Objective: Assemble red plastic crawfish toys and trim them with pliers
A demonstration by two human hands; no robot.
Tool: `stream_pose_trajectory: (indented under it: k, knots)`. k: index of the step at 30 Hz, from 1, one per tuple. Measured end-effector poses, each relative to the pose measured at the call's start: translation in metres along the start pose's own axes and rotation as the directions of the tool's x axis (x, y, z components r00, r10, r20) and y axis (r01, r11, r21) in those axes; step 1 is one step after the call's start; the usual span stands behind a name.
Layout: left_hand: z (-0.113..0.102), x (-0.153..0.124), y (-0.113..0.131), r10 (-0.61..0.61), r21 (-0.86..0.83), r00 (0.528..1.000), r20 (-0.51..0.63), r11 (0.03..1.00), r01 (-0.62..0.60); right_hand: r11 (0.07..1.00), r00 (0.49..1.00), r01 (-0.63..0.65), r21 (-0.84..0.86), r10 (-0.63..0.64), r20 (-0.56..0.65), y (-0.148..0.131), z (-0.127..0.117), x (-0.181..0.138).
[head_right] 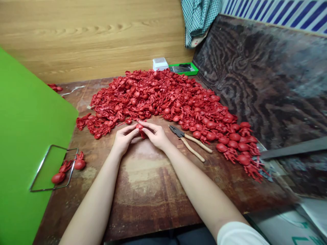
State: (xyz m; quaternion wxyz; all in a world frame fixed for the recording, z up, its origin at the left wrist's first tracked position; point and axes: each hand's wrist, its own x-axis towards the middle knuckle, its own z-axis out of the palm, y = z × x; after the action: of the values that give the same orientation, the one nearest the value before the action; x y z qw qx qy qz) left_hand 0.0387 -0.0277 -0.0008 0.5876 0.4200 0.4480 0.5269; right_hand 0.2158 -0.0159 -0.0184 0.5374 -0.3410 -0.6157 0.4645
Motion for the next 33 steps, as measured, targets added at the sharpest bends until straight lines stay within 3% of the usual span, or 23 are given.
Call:
stream_pose_trajectory:
  k: [19, 33]
  knots:
    - [-0.002, 0.004, -0.001, 0.104, 0.062, 0.994, 0.029, 0.992, -0.106, 0.978, 0.996, -0.089, 0.188, 0.090, -0.001, 0.012, 0.003, 0.006]
    - [-0.003, 0.004, -0.001, 0.105, 0.116, 0.994, 0.027, 0.987, -0.107, 0.987, 0.996, -0.078, 0.139, 0.083, -0.029, 0.009, 0.001, 0.004]
